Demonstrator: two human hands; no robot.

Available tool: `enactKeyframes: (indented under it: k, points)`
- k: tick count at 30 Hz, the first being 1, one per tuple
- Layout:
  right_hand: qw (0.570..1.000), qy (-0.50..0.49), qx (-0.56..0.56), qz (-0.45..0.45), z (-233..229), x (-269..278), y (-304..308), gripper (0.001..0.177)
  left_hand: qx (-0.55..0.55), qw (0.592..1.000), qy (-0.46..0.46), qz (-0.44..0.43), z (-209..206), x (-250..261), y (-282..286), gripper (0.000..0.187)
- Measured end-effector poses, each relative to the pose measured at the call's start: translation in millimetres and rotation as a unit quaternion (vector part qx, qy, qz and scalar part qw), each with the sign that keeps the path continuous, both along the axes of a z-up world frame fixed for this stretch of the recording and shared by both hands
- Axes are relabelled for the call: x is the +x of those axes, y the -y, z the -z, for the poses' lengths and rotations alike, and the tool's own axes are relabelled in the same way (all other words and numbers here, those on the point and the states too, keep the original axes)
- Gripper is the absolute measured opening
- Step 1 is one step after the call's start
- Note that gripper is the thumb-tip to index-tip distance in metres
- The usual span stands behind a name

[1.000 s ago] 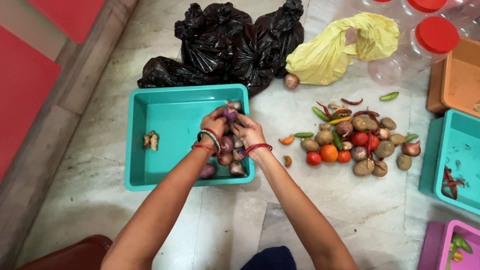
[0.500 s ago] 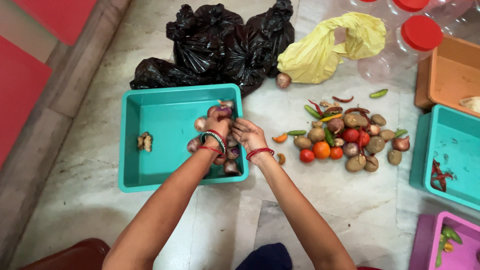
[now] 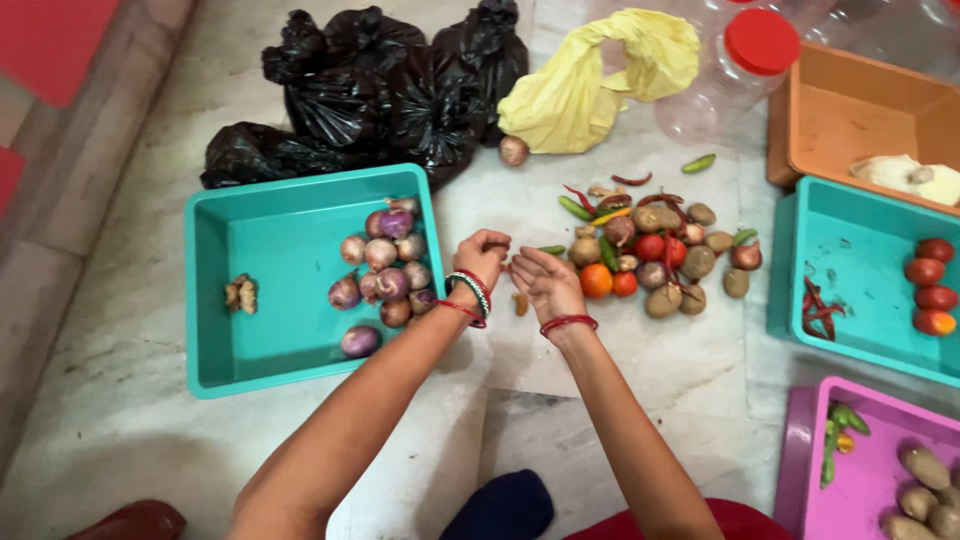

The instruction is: The person sorts a mixed pile of vegetables on the floor into separate colored plastic trays. They pick up items like garlic, chilies, tomatoes, potatoes, and onions one by one and place them into the appropriate containers.

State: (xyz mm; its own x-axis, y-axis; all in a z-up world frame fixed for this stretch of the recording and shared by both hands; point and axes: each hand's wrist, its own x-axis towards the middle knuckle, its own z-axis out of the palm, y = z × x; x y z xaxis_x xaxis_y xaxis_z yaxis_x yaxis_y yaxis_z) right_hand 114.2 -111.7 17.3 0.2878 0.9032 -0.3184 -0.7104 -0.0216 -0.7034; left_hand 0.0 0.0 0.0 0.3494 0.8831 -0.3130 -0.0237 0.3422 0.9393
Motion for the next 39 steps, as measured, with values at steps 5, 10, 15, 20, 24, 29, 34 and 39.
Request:
enactKeyframes:
  k: [5, 10, 15, 20, 24, 29, 34, 39]
  points:
    - [0.999, 0.02, -0.026, 0.027, -2.8, 29.3, 47.8, 0.07, -0.062, 0.997, 0.033, 0.019, 4.9, 46.3, 43.4, 0.019]
    - [0.997, 0.01, -0.053, 0.054, 4.4, 49.8, 96.3, 0.064, -0.017, 0.99, -0.082, 0.109, 25.8, 65.5, 75.5, 0.019]
    - [0.993, 0.016, -0.102, 0.064, 24.2, 62.2, 137.5, 0.068, 0.051, 0.977, -0.17, 0.115, 50.1, 78.4, 95.3, 0.025]
    - [0.991, -0.02, -0.102, 0.08, 50.2, 66.9, 145.0, 0.069, 0.061, 0.967, -0.224, 0.108, 54.7, 80.2, 102.3, 0.031]
    - [0.991, -0.059, -0.099, 0.07, 70.6, 67.7, 137.0, 0.074, 0.078, 0.948, -0.288, 0.112, 52.1, 81.5, 102.4, 0.035]
    - [0.991, -0.076, -0.097, 0.048, 86.3, 64.1, 129.8, 0.084, 0.109, 0.94, -0.305, 0.109, 58.5, 81.7, 102.6, 0.044]
    - [0.992, -0.085, -0.087, 0.044, 83.3, 66.6, 124.5, 0.089, 0.072, 0.951, -0.284, 0.104, 71.3, 86.0, 104.9, 0.042]
    - [0.992, -0.088, -0.076, 0.039, 73.8, 70.1, 120.7, 0.087, 0.04, 0.969, -0.235, 0.067, 80.7, 87.2, 104.0, 0.03]
